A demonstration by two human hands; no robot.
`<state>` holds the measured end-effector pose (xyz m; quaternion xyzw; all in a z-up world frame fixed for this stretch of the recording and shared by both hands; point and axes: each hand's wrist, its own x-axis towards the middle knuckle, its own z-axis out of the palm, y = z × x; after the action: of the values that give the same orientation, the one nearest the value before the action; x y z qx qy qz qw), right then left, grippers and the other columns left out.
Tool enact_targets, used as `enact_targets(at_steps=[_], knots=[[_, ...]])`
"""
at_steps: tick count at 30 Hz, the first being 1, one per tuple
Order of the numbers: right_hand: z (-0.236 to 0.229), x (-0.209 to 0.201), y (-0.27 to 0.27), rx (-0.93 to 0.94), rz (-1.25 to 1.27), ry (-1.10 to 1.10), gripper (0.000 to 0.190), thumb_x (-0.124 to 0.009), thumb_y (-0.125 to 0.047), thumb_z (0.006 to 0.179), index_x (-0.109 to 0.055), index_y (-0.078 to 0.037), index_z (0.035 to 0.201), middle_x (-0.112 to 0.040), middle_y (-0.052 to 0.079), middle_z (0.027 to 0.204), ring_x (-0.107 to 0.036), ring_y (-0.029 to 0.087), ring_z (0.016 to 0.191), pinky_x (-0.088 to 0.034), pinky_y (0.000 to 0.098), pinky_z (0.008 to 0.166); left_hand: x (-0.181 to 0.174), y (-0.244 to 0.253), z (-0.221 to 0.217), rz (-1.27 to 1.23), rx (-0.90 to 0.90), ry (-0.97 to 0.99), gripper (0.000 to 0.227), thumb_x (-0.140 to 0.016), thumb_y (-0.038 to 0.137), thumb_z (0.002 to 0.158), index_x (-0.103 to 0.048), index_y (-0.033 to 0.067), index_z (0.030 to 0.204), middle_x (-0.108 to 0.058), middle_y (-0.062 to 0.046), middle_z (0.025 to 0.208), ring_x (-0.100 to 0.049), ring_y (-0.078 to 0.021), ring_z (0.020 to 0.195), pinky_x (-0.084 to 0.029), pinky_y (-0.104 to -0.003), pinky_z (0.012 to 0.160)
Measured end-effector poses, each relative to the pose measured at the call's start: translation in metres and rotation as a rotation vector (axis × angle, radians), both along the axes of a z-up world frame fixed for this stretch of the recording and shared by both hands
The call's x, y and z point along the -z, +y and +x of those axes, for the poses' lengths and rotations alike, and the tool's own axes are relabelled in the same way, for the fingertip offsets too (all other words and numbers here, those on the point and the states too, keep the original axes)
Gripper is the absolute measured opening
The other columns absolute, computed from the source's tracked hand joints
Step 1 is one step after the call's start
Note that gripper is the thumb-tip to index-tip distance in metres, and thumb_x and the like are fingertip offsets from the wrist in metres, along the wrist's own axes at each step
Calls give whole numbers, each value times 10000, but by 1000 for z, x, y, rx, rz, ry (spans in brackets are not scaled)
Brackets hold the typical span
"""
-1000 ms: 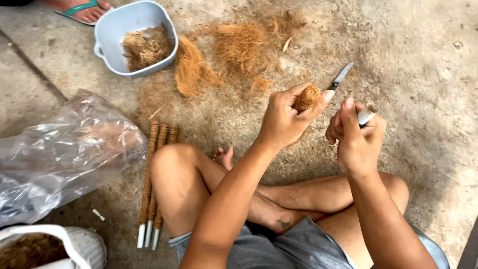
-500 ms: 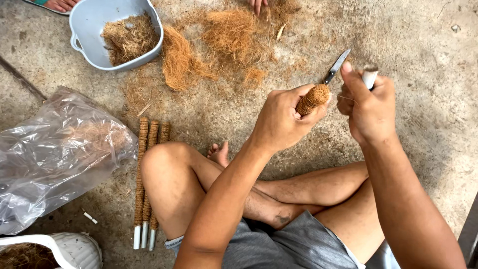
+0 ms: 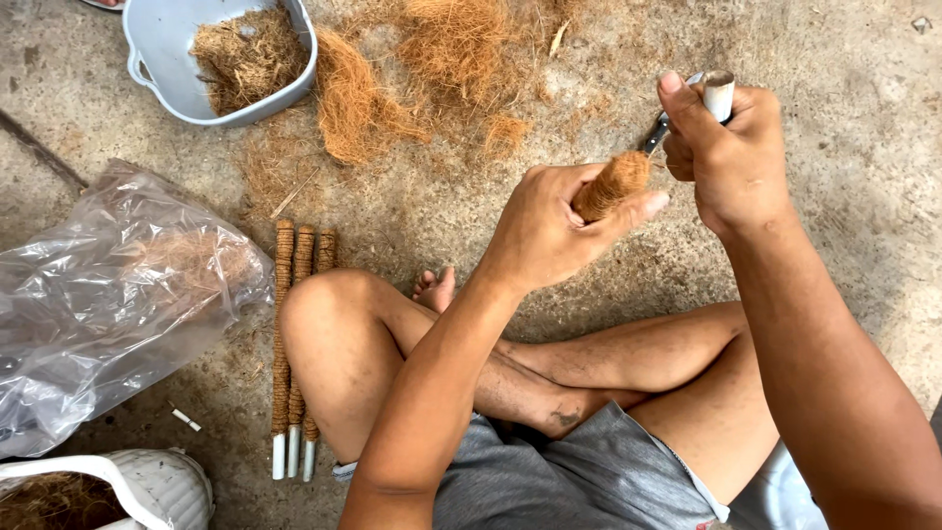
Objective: The person sits on the floor and wraps coconut coir around a white PVC pipe handle. They use their hands to twist and secure the fibers, occasionally picking up more coir from a nearby pile. Other workers are visible in the background performing similar tasks.
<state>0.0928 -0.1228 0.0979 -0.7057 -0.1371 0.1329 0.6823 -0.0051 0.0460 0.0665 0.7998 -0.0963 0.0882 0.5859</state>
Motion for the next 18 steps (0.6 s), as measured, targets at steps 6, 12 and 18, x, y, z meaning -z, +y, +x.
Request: enact_targets(at_steps=[6, 12, 18], knots=[[-28, -9, 1, -97, 10, -167, 494, -598, -172, 1127, -436, -138, 662, -403, -59, 546, -317, 34, 423, -220, 245, 383, 29, 16, -2, -209, -26, -146, 452, -602, 431, 1045, -525, 187, 672, -480, 77, 524, -442, -41, 427, -358, -262, 441], [-60, -13, -9, -64, -168, -308, 602, -594, -147, 1156, -377, -130, 595, -377, -61, 492, -302, 28, 425, -186, 245, 402, 41, 38, 1, -303, 7, -107, 380, -648, 337, 1019, -514, 173, 704, -479, 53, 554, -432, -54, 418, -357, -251, 441], [-77, 5, -11, -51, -287, -629, 619, -606, -163, 1105, -375, -160, 531, -374, -85, 462, -315, 34, 377, -167, 260, 351, 41, 44, 3, -398, 19, -88, 310, -654, 310, 1017, -609, 139, 762, -576, 31, 582, -538, -77, 454, -464, -269, 420]])
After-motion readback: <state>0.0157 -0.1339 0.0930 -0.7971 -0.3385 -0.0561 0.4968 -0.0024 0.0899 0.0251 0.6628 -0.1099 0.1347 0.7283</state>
